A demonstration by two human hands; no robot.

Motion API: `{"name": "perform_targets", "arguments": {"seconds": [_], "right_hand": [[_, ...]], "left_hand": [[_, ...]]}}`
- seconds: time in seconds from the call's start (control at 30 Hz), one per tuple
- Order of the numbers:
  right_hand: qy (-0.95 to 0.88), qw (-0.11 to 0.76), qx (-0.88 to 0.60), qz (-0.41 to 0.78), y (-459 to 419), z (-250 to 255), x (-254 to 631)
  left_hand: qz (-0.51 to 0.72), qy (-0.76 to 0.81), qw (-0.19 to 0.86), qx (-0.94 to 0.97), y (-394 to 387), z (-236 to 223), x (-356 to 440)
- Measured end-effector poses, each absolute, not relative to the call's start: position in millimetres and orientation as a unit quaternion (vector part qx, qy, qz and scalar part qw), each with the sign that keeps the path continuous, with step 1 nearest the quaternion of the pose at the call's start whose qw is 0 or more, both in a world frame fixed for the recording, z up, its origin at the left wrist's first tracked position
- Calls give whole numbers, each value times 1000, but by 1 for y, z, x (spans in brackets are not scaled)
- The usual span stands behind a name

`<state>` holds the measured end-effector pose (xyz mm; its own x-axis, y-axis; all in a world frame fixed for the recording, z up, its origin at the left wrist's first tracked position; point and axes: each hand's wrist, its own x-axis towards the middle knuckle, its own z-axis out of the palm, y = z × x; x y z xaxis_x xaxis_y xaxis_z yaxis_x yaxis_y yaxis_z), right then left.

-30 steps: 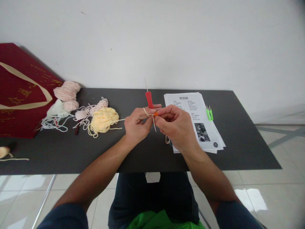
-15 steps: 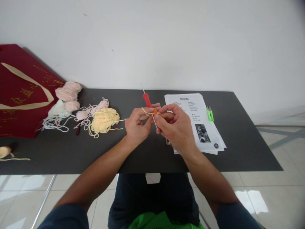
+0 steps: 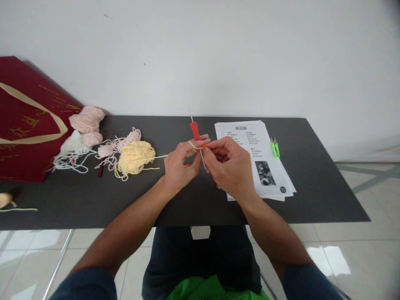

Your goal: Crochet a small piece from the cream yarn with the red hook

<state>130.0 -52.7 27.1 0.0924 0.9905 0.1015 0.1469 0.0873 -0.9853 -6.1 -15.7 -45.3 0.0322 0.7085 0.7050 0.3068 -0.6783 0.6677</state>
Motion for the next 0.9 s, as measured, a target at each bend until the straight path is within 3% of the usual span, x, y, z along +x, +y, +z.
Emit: {"name": "perform_targets", "arguments": {"seconds": [0.2, 0.5, 0.9], "right_hand": [[-499, 519, -492, 489, -47, 25, 130], [-519, 549, -458, 469, -47, 16, 127], [-516, 513, -455, 513, -45, 19, 133]], "left_hand": [[606, 358, 193, 683, -16, -47, -6], [605, 344, 211, 686, -16, -45, -4], [561, 362, 201, 717, -14, -40, -13]]}}
